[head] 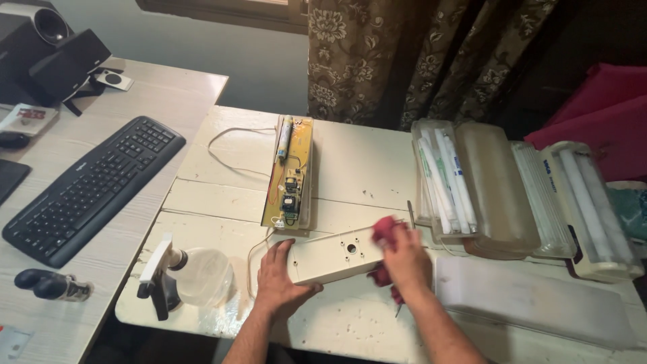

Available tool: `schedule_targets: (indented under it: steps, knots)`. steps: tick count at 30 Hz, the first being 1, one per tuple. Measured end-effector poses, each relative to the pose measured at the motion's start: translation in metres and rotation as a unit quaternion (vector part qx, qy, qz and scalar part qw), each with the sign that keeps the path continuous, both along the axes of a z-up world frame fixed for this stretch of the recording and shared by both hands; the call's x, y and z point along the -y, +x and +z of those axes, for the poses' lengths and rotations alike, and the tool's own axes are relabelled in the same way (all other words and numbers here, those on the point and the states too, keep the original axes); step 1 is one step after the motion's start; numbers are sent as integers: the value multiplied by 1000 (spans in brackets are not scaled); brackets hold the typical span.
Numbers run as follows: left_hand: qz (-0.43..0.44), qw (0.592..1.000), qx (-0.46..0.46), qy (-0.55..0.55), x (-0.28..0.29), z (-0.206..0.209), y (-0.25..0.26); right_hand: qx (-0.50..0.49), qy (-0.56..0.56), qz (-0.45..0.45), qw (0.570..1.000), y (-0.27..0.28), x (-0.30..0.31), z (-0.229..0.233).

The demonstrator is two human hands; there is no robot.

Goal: Disassembling and cleaning the housing of a fluorescent light fixture.

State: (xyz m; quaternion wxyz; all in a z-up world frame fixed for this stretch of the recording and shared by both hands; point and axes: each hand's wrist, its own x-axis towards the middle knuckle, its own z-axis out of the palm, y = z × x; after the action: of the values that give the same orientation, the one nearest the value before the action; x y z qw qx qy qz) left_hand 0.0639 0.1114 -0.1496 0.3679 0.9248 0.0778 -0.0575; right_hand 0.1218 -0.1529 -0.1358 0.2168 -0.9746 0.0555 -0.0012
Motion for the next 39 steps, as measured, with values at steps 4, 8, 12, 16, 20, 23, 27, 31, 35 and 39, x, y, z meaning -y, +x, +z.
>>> schedule_targets:
  steps: [4,8,12,16,20,23,27,31,35,39]
  knots:
    - [-3,1000,15,-9,1,-2,1,34,2,-60,998,-5,-14,-15]
    - [-4,1000,7,0,1,-3,2,-3,40,27,999,-18,-34,-17]
    - [9,1000,-16,-5,2,0,3,-15,23,25,999,-6,-26,-19]
    - [6,1000,-4,-10,1,-3,3,43,-17,-68,997,21,5,-25]
    - [-2,1000,-3,-3,1,-10,4,30,-12,-119,992,28,-16,-16]
    - [0,1000,-3,5,-2,-10,6,15,20,-75,997,22,-45,-15]
    - [-4,1000,1,-9,-1,-10,4,10,44,36,998,15,-39,-23]
    - [-1,1000,-31,-6,-1,-4,4,-26,38,15,999,22,-15,0]
    - [-5,1000,-5,-5,-3,-11,3,-3,-6,-66,998,30,-8,-26]
    - [-1,1000,-10,-1,-1,-14,4,-31,38,-42,998,13,-57,-26]
